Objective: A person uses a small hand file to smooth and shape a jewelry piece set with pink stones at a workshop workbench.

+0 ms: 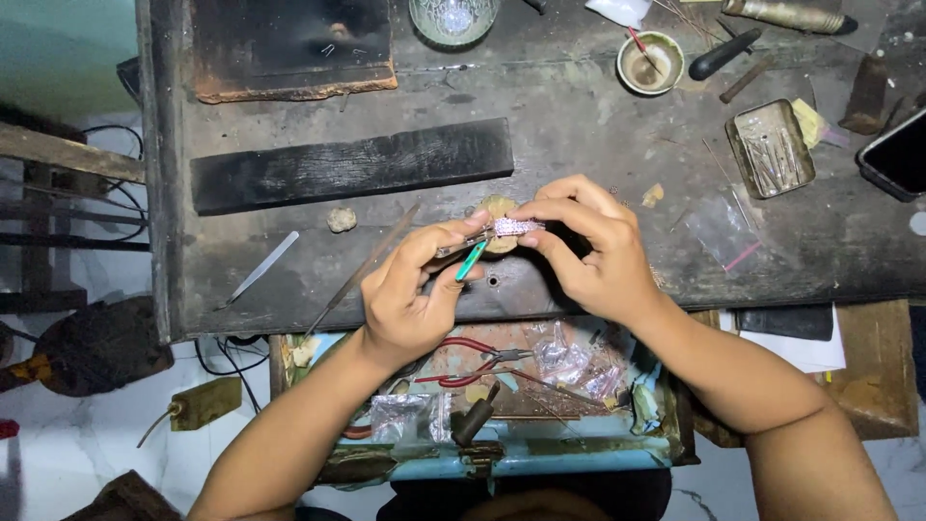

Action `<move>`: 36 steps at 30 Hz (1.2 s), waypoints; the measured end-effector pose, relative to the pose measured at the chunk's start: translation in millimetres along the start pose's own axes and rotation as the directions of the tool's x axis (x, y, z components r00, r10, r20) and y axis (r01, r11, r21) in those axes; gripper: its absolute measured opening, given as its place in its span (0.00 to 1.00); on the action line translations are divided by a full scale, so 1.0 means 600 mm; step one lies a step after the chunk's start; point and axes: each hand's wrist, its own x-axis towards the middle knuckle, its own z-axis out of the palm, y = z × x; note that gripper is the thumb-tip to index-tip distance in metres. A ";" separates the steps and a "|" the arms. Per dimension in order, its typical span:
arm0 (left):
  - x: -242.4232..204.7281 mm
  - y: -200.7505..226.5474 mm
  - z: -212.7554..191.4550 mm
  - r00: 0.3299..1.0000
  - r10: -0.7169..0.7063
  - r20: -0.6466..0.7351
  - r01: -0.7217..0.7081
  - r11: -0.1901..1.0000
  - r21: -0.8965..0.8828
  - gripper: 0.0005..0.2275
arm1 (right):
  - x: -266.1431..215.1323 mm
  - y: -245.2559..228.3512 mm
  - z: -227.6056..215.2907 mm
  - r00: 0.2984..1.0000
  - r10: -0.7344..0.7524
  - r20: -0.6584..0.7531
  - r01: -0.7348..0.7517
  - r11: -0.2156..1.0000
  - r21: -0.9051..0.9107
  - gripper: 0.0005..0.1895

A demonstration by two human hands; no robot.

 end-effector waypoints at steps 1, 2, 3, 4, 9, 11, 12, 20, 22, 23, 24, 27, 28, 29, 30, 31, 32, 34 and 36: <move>0.000 0.000 0.000 1.000 0.000 0.003 0.000 1.000 0.000 0.09 | 0.000 0.000 0.000 1.000 0.001 -0.002 -0.001 1.000 0.000 0.05; 0.000 0.001 0.001 1.000 -0.006 0.006 0.006 1.000 -0.009 0.09 | 0.000 0.000 0.000 1.000 -0.002 -0.002 0.002 1.000 0.005 0.05; 0.000 0.002 0.001 1.000 -0.012 0.010 0.012 1.000 -0.018 0.10 | 0.000 0.000 0.001 1.000 -0.004 -0.002 0.004 1.000 0.010 0.05; -0.001 0.003 0.000 1.000 -0.011 0.010 0.011 1.000 -0.018 0.10 | 0.001 -0.001 0.000 1.000 -0.005 -0.003 0.005 1.000 0.010 0.05; 0.006 0.010 0.001 0.999 -0.037 0.036 0.039 0.998 -0.053 0.11 | 0.002 -0.003 -0.001 1.000 -0.001 0.005 0.001 1.000 0.021 0.06; 0.004 0.009 0.001 0.998 -0.046 0.034 0.048 0.997 -0.066 0.12 | 0.003 -0.004 -0.002 1.000 -0.001 0.010 0.001 1.000 0.020 0.06; 0.004 0.008 0.001 0.998 -0.053 0.035 0.056 0.995 -0.082 0.12 | 0.003 -0.004 -0.003 1.000 0.000 0.011 0.000 1.000 0.017 0.07; 0.013 0.000 -0.023 0.996 -0.060 0.063 0.058 0.997 0.046 0.18 | 0.006 -0.002 -0.007 1.000 -0.001 0.020 0.000 0.999 0.032 0.07; 0.024 -0.001 -0.044 0.996 -0.052 0.076 0.041 0.988 0.147 0.19 | 0.006 -0.002 -0.007 1.000 -0.003 0.022 0.003 0.999 0.034 0.07; 0.031 0.000 -0.056 0.993 -0.061 0.099 0.028 0.950 0.312 0.22 | 0.006 -0.001 -0.008 1.000 -0.008 0.025 0.007 1.000 0.028 0.06; 0.038 0.001 -0.069 0.990 -0.073 0.119 0.009 0.883 0.470 0.24 | 0.007 -0.001 -0.007 0.999 -0.016 0.029 0.015 1.000 0.023 0.06; 0.070 0.037 -0.100 0.967 -0.202 0.156 0.050 0.750 0.659 0.27 | 0.011 -0.007 -0.008 0.999 -0.019 0.045 0.019 1.000 0.015 0.06; 0.072 0.037 -0.112 0.967 -0.201 0.155 0.049 0.748 0.662 0.27 | 0.011 -0.006 -0.007 0.999 -0.021 0.044 0.020 1.000 0.018 0.06; 0.073 0.038 -0.124 0.933 -0.302 0.193 0.058 0.659 0.750 0.27 | 0.011 -0.006 -0.006 0.999 -0.032 0.039 0.032 0.999 0.014 0.05; 0.073 0.038 -0.135 0.888 -0.408 0.214 0.057 0.559 0.827 0.27 | 0.009 -0.005 -0.006 0.999 -0.040 0.035 0.039 0.999 0.011 0.05; 0.070 0.034 -0.139 0.886 -0.411 0.213 0.059 0.557 0.828 0.27 | 0.010 -0.005 -0.006 0.999 -0.038 0.037 0.037 0.999 0.013 0.05; 0.065 0.031 -0.142 0.849 -0.477 0.225 0.060 0.511 0.857 0.25 | 0.009 -0.006 -0.005 0.998 -0.049 0.042 0.049 0.999 0.003 0.06; 0.060 0.027 -0.147 0.806 -0.545 0.231 0.061 0.464 0.884 0.23 | 0.010 -0.010 -0.005 0.997 -0.057 0.051 0.058 0.998 -0.006 0.07; 0.055 0.026 -0.148 0.794 -0.545 0.270 -0.016 0.425 0.905 0.22 | 0.008 -0.015 -0.004 0.994 -0.094 0.047 0.095 0.995 -0.024 0.11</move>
